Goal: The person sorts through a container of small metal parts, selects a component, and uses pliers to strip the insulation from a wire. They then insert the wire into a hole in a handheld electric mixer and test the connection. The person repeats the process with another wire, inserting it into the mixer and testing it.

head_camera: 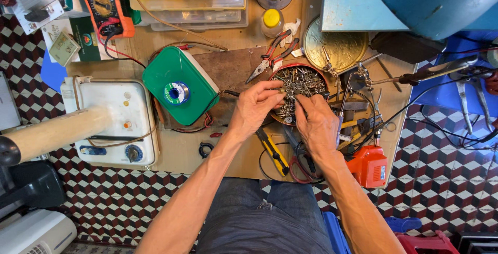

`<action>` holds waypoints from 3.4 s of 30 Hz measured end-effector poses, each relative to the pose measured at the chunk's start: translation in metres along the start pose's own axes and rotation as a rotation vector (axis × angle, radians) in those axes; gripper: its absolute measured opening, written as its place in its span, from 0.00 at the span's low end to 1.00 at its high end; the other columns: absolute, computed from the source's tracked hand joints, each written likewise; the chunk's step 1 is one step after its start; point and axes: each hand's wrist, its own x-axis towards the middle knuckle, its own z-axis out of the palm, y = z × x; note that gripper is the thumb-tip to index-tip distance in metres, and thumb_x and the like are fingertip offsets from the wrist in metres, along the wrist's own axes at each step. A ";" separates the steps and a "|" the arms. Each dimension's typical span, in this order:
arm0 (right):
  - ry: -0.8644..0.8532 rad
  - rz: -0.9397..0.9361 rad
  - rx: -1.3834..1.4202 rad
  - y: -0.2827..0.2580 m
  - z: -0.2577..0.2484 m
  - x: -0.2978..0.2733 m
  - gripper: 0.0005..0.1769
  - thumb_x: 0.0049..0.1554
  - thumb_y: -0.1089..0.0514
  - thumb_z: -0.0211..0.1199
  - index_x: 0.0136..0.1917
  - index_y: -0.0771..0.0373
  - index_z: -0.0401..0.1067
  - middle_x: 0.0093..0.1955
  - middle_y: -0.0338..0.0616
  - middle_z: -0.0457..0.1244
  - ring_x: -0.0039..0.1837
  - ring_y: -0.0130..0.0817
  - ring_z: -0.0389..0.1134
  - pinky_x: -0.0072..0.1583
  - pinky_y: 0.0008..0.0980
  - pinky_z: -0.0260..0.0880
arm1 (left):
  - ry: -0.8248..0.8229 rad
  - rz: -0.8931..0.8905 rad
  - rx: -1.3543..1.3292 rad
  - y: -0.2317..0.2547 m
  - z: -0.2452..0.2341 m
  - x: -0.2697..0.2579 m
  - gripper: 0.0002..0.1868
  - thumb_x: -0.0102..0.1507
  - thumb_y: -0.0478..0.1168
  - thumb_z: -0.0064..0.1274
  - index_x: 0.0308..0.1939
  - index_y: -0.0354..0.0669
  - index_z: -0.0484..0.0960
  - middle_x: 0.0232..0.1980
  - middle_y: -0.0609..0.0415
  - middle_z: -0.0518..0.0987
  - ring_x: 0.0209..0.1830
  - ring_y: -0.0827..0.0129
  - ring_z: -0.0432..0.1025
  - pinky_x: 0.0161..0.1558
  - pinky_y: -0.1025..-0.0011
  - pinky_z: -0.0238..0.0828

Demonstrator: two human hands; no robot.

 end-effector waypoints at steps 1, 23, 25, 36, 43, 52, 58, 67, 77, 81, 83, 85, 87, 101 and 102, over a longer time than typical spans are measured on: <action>-0.037 -0.023 0.004 0.001 -0.001 -0.001 0.10 0.59 0.62 0.66 0.55 0.60 0.77 0.43 0.47 0.63 0.45 0.46 0.67 0.45 0.43 0.67 | -0.021 -0.018 -0.039 0.001 0.000 -0.002 0.19 0.69 0.35 0.53 0.64 0.32 0.75 0.49 0.46 0.85 0.46 0.73 0.79 0.49 0.75 0.78; -0.066 -0.128 0.073 0.000 0.020 0.009 0.08 0.58 0.66 0.65 0.53 0.67 0.76 0.46 0.52 0.62 0.47 0.49 0.68 0.48 0.43 0.69 | -0.073 -0.186 -0.580 0.006 -0.026 -0.026 0.25 0.71 0.38 0.48 0.72 0.34 0.68 0.56 0.46 0.80 0.52 0.69 0.76 0.58 0.70 0.75; -0.028 -0.087 0.097 -0.001 0.017 0.009 0.07 0.60 0.66 0.65 0.53 0.68 0.75 0.47 0.53 0.63 0.48 0.50 0.68 0.49 0.42 0.69 | -0.070 -0.185 -0.585 0.007 -0.028 -0.028 0.25 0.71 0.38 0.49 0.72 0.35 0.68 0.55 0.47 0.80 0.52 0.70 0.76 0.58 0.71 0.75; -0.062 -0.078 0.156 -0.003 0.010 -0.009 0.07 0.59 0.65 0.66 0.52 0.65 0.76 0.48 0.49 0.65 0.49 0.46 0.69 0.51 0.40 0.70 | 0.037 -0.201 -0.630 0.004 -0.048 -0.043 0.28 0.68 0.37 0.54 0.72 0.36 0.69 0.53 0.50 0.79 0.49 0.73 0.73 0.55 0.75 0.72; -0.104 -0.210 0.026 -0.001 0.026 0.010 0.08 0.55 0.65 0.68 0.50 0.65 0.77 0.41 0.48 0.63 0.48 0.47 0.67 0.48 0.42 0.68 | 0.080 -0.229 -0.625 -0.007 -0.049 -0.047 0.28 0.67 0.37 0.55 0.71 0.36 0.69 0.51 0.52 0.79 0.48 0.73 0.73 0.54 0.74 0.72; 0.061 -0.054 0.073 -0.001 0.002 0.011 0.05 0.60 0.65 0.68 0.51 0.67 0.77 0.46 0.50 0.66 0.48 0.46 0.69 0.51 0.39 0.69 | 0.103 -0.264 -0.558 -0.010 -0.041 -0.048 0.28 0.67 0.38 0.55 0.71 0.37 0.69 0.51 0.52 0.78 0.49 0.72 0.73 0.55 0.73 0.73; 0.088 -0.061 0.093 -0.003 0.001 0.018 0.06 0.61 0.67 0.67 0.52 0.68 0.76 0.46 0.51 0.66 0.49 0.46 0.69 0.51 0.39 0.69 | 0.101 -0.279 -0.485 -0.012 -0.038 -0.044 0.27 0.67 0.39 0.55 0.69 0.35 0.70 0.53 0.47 0.80 0.50 0.71 0.75 0.55 0.73 0.73; -0.151 -0.212 0.046 0.005 -0.002 0.020 0.06 0.55 0.65 0.69 0.48 0.65 0.77 0.44 0.47 0.65 0.49 0.45 0.67 0.50 0.40 0.69 | 0.097 -0.314 -0.408 -0.012 -0.036 -0.046 0.27 0.66 0.40 0.55 0.69 0.38 0.70 0.55 0.45 0.82 0.48 0.71 0.76 0.53 0.72 0.75; -0.187 -0.352 -0.117 0.009 0.018 0.032 0.05 0.54 0.67 0.68 0.44 0.67 0.73 0.41 0.47 0.60 0.48 0.46 0.64 0.48 0.43 0.67 | 0.111 -0.331 -0.361 -0.017 -0.038 -0.047 0.27 0.67 0.40 0.55 0.69 0.38 0.70 0.55 0.45 0.83 0.47 0.72 0.76 0.52 0.72 0.74; -0.093 -0.335 -0.061 0.006 0.017 0.030 0.06 0.56 0.67 0.69 0.46 0.68 0.73 0.41 0.49 0.59 0.48 0.47 0.63 0.47 0.43 0.66 | 0.120 -0.345 -0.362 -0.020 -0.038 -0.048 0.27 0.66 0.41 0.54 0.68 0.38 0.70 0.54 0.46 0.83 0.48 0.71 0.76 0.52 0.72 0.76; -0.037 -0.311 -0.065 0.007 0.015 0.033 0.06 0.57 0.69 0.68 0.47 0.68 0.73 0.44 0.49 0.60 0.50 0.48 0.64 0.50 0.44 0.66 | 0.109 -0.343 -0.350 -0.022 -0.039 -0.049 0.27 0.67 0.41 0.54 0.69 0.38 0.70 0.53 0.47 0.82 0.48 0.72 0.76 0.53 0.74 0.75; -0.027 -0.294 -0.078 0.008 0.013 0.036 0.07 0.57 0.69 0.68 0.48 0.67 0.72 0.45 0.49 0.60 0.51 0.49 0.64 0.51 0.44 0.67 | 0.108 -0.351 -0.339 -0.023 -0.040 -0.050 0.27 0.67 0.42 0.54 0.69 0.38 0.71 0.52 0.48 0.82 0.48 0.72 0.75 0.53 0.74 0.74; -0.062 -0.289 -0.100 0.008 0.010 0.041 0.07 0.56 0.68 0.68 0.47 0.67 0.71 0.45 0.50 0.60 0.51 0.50 0.65 0.51 0.44 0.67 | 0.120 -0.364 -0.328 -0.024 -0.038 -0.050 0.26 0.67 0.42 0.54 0.68 0.39 0.71 0.51 0.48 0.82 0.47 0.72 0.75 0.52 0.74 0.74; -0.443 -0.145 -0.077 0.022 -0.017 -0.002 0.13 0.55 0.61 0.63 0.54 0.57 0.78 0.40 0.48 0.65 0.46 0.48 0.69 0.46 0.44 0.69 | 0.101 -0.362 -0.272 -0.033 -0.038 -0.062 0.27 0.66 0.45 0.55 0.67 0.38 0.73 0.49 0.51 0.82 0.46 0.75 0.74 0.50 0.76 0.72; -0.509 -0.142 -0.083 0.023 -0.017 -0.002 0.15 0.54 0.60 0.61 0.55 0.57 0.78 0.40 0.49 0.66 0.45 0.49 0.69 0.45 0.45 0.69 | 0.097 -0.367 -0.267 -0.034 -0.038 -0.063 0.27 0.66 0.45 0.54 0.67 0.37 0.73 0.49 0.51 0.82 0.46 0.75 0.74 0.49 0.77 0.72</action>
